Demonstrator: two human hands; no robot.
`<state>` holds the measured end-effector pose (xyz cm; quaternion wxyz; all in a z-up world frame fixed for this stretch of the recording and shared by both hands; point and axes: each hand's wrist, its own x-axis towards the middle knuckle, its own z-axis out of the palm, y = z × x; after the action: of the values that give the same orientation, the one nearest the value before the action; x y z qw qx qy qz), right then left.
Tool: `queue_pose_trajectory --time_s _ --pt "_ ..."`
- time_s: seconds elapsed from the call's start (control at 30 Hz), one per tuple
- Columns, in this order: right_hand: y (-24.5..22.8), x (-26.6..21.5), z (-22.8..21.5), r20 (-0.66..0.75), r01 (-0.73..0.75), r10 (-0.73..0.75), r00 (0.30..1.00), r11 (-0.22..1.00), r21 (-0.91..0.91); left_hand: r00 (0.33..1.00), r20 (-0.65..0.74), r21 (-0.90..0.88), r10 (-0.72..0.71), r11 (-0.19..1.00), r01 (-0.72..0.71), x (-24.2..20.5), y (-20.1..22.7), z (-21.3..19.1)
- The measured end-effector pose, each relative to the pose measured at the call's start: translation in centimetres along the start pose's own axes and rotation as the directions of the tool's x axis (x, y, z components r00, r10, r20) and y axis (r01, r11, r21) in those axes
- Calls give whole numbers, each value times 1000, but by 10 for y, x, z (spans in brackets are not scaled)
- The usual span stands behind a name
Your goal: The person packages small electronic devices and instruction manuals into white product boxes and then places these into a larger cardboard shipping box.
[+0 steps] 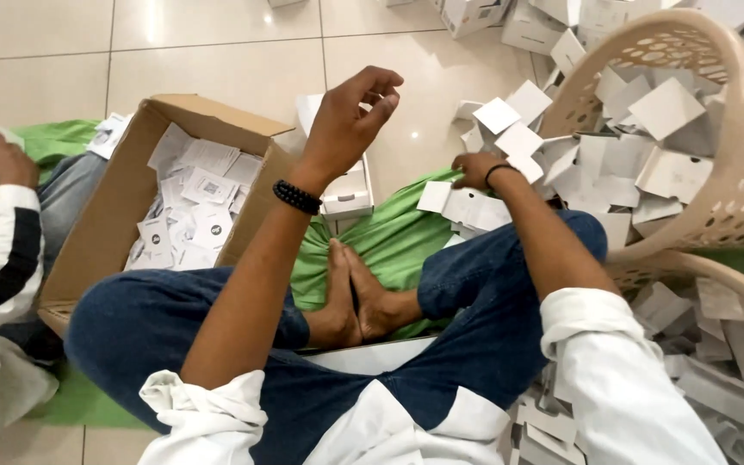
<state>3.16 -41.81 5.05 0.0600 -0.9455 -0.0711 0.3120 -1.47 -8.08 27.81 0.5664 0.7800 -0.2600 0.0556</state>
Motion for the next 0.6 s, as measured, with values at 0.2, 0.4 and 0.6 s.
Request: queue_pose_trajectory --time_s 0.2,0.4,0.6 --pt "-43 14 80 8 -89 92 996 982 -168 981 -56 -15 -184 983 183 -48 -86 -9" --pt "-75 -25 46 -152 -153 129 980 976 -158 904 -140 93 -405 903 419 -112 -197 -3" --pt "-126 -76 -69 -557 -48 95 825 994 99 877 -263 136 -403 884 447 -94 -144 -9"
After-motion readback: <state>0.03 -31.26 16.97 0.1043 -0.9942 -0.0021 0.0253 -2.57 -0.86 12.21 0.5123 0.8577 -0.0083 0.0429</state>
